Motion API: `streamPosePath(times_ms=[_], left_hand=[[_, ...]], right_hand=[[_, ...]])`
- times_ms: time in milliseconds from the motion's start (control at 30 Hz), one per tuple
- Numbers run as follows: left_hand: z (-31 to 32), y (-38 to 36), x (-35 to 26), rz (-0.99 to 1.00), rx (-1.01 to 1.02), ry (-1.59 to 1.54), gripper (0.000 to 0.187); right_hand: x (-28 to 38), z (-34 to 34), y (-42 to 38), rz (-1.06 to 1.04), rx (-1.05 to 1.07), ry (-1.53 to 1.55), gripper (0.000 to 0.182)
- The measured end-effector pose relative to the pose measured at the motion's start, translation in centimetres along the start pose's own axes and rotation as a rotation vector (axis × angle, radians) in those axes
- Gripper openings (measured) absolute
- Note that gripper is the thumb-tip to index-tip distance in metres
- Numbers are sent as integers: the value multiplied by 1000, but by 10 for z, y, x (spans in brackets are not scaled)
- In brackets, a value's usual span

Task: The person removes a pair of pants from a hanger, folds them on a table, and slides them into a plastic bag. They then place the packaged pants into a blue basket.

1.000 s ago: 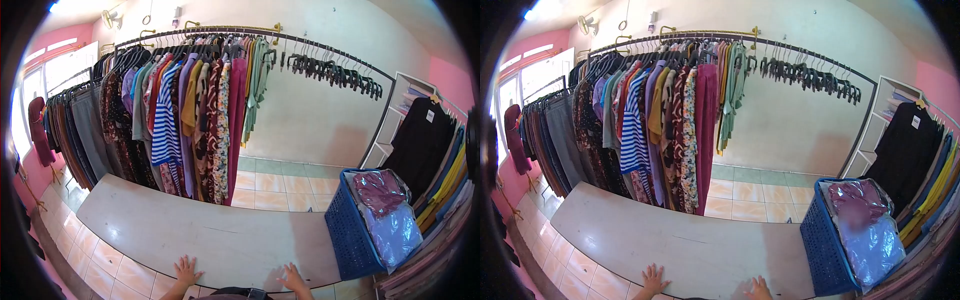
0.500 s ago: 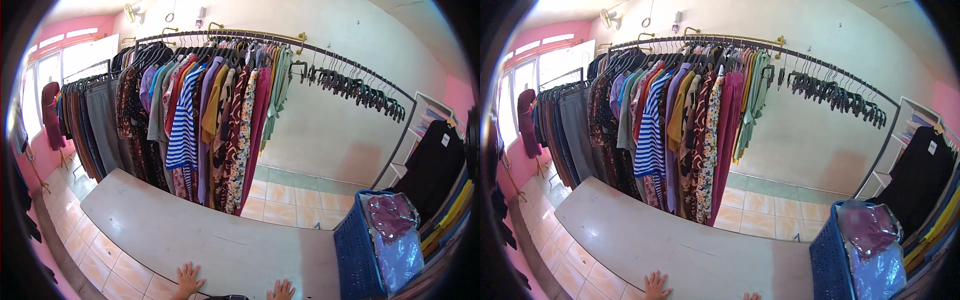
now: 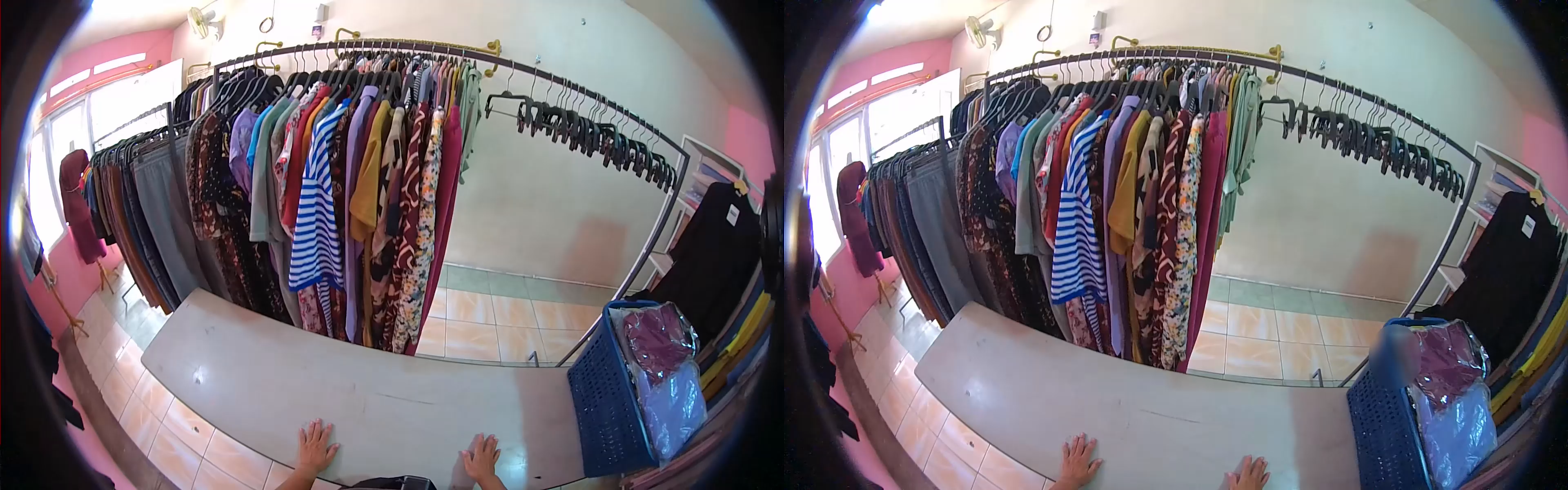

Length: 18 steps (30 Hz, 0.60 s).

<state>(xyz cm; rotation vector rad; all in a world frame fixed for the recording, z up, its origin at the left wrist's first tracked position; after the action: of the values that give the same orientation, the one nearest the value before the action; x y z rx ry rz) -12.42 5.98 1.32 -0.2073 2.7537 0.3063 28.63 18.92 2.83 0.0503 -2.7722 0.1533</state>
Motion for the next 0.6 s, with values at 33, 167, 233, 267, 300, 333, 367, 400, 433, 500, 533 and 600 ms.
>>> streamPosePath(times_ms=[33,167,233,267,300,333,367,400,433,500,533,600], left_hand=[[-5,6,10,9,11,-16,64],[-13,31,49,30,42,-26,67],[-17,40,59,51,50,-9,68],[-17,43,61,62,56,-2,68],[-17,45,63,67,61,-7,68],[-15,45,65,71,65,-11,69],[-16,45,65,75,68,-15,70],[-18,47,62,82,109,21,71],[-22,47,58,88,151,59,72],[-29,45,54,85,193,73,72],[-31,45,53,76,190,50,71],[-40,45,47,76,166,6,69]], right_hand=[[3,5,12,-15,34,26,84],[1,35,78,-253,357,-27,84],[5,27,110,-177,638,-97,82],[16,10,121,-134,779,-130,82],[32,-15,134,-174,737,-178,80],[49,-42,147,-214,695,-226,79],[65,-72,162,-230,581,-282,74],[82,-104,178,-273,472,-285,71],[113,-148,184,-252,394,-367,67],[164,-222,206,-329,155,-330,58],[191,-258,216,-377,13,-359,52],[251,-329,230,-459,-202,-300,42]])
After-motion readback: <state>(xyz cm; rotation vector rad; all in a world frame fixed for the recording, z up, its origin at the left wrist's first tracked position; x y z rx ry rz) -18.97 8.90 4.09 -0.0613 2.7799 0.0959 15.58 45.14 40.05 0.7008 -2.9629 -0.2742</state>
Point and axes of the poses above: each hand's wrist, its own y-axis towards the middle knuckle, its own z-axis out of the palm, x = y × z, the point moved 5 cm from there along y, towards the middle knuckle, and after that the axes turned 8 degrees about z, right-handed, at the moved point
